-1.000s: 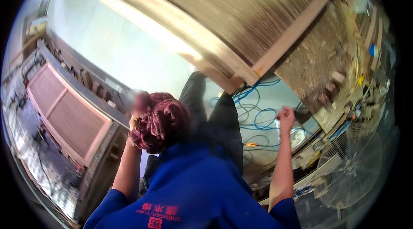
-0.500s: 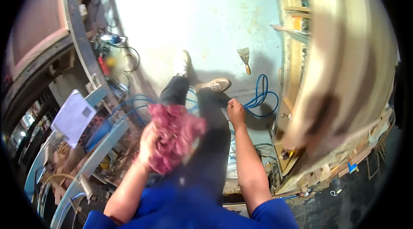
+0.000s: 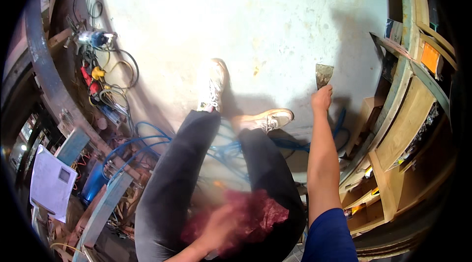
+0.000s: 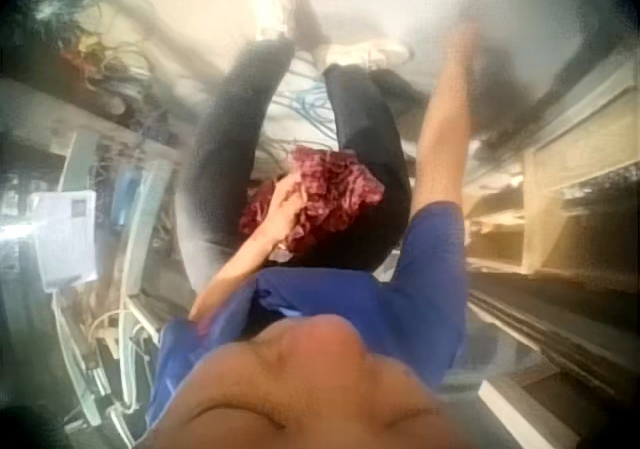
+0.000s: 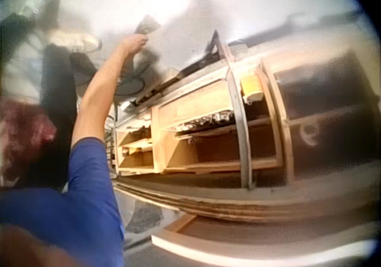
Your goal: The person cleans and smooths a large wooden door panel in a workshop. They first wipe the surface with a cloth, then scrape the edges with a metal tool, and finally use a handheld electric sander to smooth the wood grain.
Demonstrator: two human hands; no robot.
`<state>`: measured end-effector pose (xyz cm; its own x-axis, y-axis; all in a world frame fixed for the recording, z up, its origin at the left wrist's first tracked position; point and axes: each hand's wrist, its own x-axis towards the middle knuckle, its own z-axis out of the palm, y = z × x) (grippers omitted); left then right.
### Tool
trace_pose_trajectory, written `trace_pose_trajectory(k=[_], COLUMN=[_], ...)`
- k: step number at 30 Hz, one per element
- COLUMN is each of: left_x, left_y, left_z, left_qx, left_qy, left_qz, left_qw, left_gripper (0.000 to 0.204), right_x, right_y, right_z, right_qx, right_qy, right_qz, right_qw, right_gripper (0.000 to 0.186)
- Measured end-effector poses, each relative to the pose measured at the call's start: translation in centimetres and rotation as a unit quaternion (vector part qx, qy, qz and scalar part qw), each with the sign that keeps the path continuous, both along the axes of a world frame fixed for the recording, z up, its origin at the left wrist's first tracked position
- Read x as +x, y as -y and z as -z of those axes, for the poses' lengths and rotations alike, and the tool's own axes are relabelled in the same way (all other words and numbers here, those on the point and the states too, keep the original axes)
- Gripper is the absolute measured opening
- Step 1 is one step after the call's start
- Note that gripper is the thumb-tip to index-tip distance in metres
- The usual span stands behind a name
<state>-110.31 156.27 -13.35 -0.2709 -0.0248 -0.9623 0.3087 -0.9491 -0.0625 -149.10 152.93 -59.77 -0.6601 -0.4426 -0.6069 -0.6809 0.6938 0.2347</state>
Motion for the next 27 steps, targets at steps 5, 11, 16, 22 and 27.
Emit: trace_pose_trajectory(k=[5,11,16,22,27], left_x=[0.9,-1.8,-5.5,-13.3,-16.9], left_y=[-0.3,10.9,20.8,23.8,20.3], left_z=[-1.0,-16.1,-27.5,-36.6,-36.3], left_qx=[0.027,-0.270,-0.433,-0.471,-0.408], left_qy=[0.043,0.068,0.024,-0.048,-0.066], left_qz=[0.054,0.093,0.280,0.336,0.390], left_qw=[0.997,0.956,0.856,0.814,0.823], left_gripper=[0.033,0.047,0.032,0.030,0.029], right_x=[9.6,18.8,12.4,-2.6,-5.6], right_y=[-1.7,-9.2,-8.1,-5.4,-1.8], right_z=[-11.5,-43.1,-75.3,-84.7,-83.0], right_qx=[-0.125,-0.256,-0.420,-0.467,-0.363], right_qy=[0.156,0.393,0.219,0.012,0.107], right_qz=[0.143,0.088,0.066,0.200,0.186], right_qw=[0.969,0.879,0.878,0.861,0.907], right_gripper=[0.046,0.047,0.070,0.072,0.065])
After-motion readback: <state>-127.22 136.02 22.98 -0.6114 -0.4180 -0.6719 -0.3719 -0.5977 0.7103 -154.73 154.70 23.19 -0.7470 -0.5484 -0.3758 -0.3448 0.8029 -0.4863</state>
